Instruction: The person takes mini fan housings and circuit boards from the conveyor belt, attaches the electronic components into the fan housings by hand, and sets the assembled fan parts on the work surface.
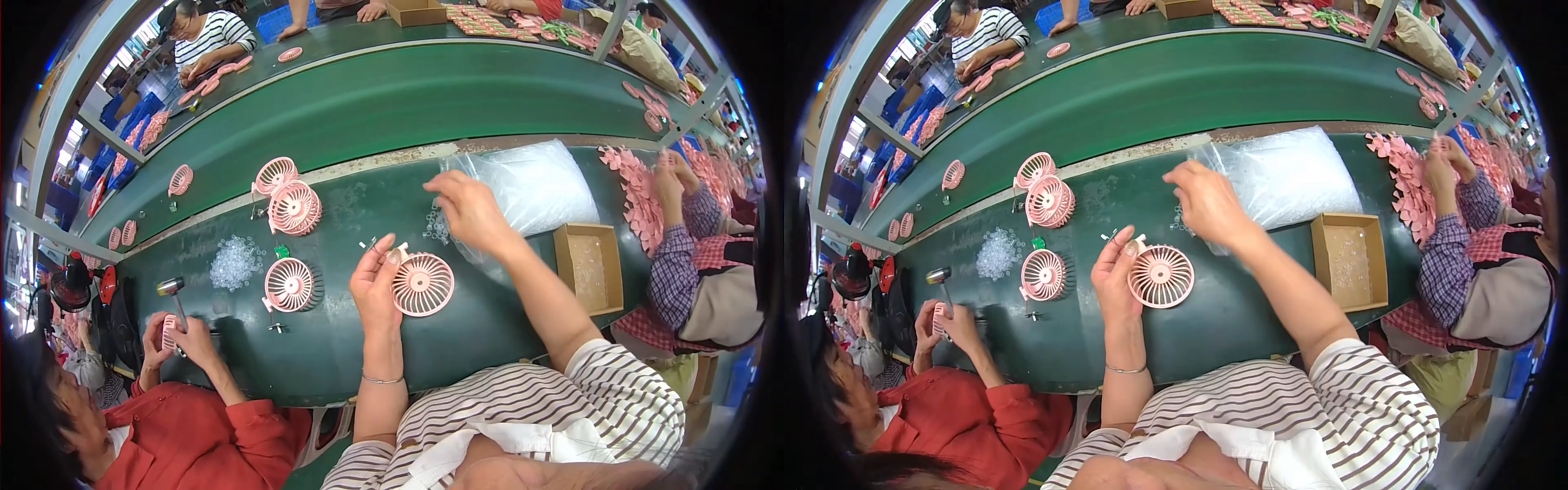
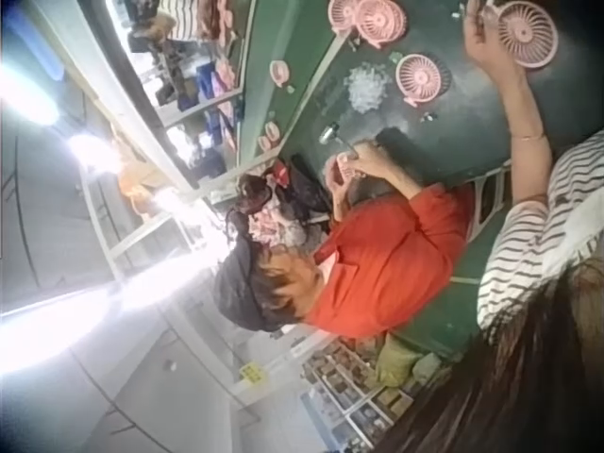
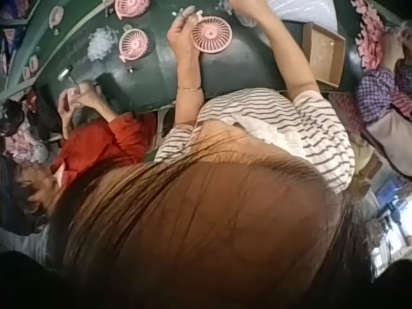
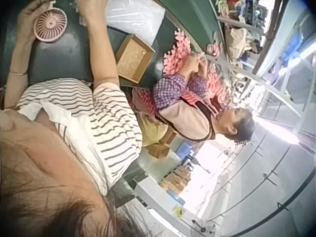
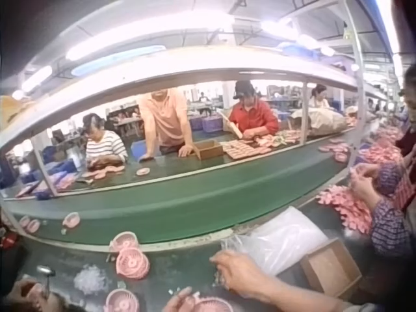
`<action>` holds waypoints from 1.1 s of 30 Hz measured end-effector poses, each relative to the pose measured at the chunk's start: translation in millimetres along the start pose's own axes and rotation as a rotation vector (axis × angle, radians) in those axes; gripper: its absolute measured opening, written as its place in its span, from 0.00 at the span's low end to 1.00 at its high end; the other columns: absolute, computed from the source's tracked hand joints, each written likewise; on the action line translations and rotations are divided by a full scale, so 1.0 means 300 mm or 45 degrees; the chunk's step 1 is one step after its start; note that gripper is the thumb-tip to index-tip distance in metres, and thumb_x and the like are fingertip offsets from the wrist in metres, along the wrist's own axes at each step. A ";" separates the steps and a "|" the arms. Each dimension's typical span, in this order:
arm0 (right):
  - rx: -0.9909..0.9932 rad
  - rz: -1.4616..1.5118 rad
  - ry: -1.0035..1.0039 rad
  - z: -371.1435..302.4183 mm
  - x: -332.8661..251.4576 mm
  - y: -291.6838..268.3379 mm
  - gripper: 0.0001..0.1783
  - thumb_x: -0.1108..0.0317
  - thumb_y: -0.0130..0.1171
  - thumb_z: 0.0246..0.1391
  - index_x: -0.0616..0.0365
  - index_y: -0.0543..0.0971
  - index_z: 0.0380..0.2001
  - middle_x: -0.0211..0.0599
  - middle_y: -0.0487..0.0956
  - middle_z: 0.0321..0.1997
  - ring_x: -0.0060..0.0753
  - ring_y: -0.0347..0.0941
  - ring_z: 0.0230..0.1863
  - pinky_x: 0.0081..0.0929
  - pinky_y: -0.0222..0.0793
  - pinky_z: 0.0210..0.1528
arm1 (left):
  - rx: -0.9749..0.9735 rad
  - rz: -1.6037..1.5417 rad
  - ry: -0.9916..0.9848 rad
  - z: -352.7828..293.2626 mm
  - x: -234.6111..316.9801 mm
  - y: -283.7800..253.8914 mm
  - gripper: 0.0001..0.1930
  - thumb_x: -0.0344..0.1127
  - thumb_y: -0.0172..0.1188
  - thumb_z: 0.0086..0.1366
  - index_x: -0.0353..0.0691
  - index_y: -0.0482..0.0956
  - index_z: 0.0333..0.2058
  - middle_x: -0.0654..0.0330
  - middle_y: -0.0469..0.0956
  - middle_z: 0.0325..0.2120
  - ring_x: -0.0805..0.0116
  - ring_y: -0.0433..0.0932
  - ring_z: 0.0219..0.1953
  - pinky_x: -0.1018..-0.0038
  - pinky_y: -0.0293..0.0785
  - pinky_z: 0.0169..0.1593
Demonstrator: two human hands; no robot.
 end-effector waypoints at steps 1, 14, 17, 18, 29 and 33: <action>-0.001 -0.012 -0.003 0.033 0.027 0.006 0.12 0.78 0.53 0.45 0.60 0.78 0.36 0.45 0.77 0.38 0.48 0.74 0.38 0.38 0.70 0.39 | -0.008 -0.043 -0.048 0.002 -0.005 -0.001 0.12 0.23 0.55 0.57 0.28 0.74 0.42 0.57 0.77 0.30 0.73 0.77 0.30 0.80 0.74 0.36; -0.440 -0.678 -0.071 0.018 0.112 0.222 0.02 0.71 0.57 0.39 0.57 0.76 0.20 0.39 0.76 0.25 0.41 0.72 0.36 0.37 0.64 0.41 | -0.065 -0.167 -0.116 -0.002 -0.010 0.002 0.10 0.24 0.54 0.58 0.28 0.75 0.39 0.56 0.78 0.30 0.73 0.77 0.30 0.80 0.75 0.34; -0.318 -0.299 0.045 0.011 0.096 0.146 0.03 0.71 0.57 0.39 0.59 0.76 0.20 0.41 0.75 0.24 0.43 0.72 0.34 0.37 0.66 0.38 | -0.054 -0.126 -0.084 -0.003 -0.009 -0.001 0.10 0.24 0.55 0.58 0.28 0.76 0.39 0.56 0.78 0.30 0.74 0.77 0.30 0.81 0.74 0.35; -0.312 -0.023 0.180 0.002 0.108 0.135 0.03 0.72 0.58 0.40 0.60 0.75 0.20 0.41 0.75 0.24 0.44 0.72 0.33 0.37 0.67 0.36 | -0.053 -0.124 -0.084 -0.003 -0.007 -0.005 0.10 0.24 0.55 0.58 0.28 0.76 0.39 0.56 0.78 0.30 0.74 0.77 0.30 0.81 0.74 0.35; -0.354 -0.601 0.166 0.006 0.155 0.226 0.09 0.68 0.63 0.37 0.61 0.79 0.25 0.45 0.75 0.30 0.46 0.72 0.38 0.37 0.70 0.40 | -0.049 -0.071 -0.074 -0.004 -0.005 0.014 0.09 0.24 0.55 0.58 0.28 0.76 0.38 0.57 0.78 0.30 0.75 0.76 0.29 0.81 0.73 0.35; -0.292 -0.595 0.110 0.014 0.127 0.218 0.10 0.69 0.63 0.37 0.62 0.78 0.25 0.47 0.75 0.31 0.46 0.72 0.38 0.41 0.69 0.38 | -0.057 -0.072 -0.085 -0.006 -0.009 0.015 0.09 0.23 0.56 0.58 0.28 0.76 0.38 0.57 0.78 0.30 0.75 0.76 0.29 0.82 0.73 0.35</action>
Point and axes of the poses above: each hand's wrist, its own z-axis towards the middle knuckle, its own y-axis out of the palm, x = y × z, the point moved 8 cm from there along z, towards the middle knuckle
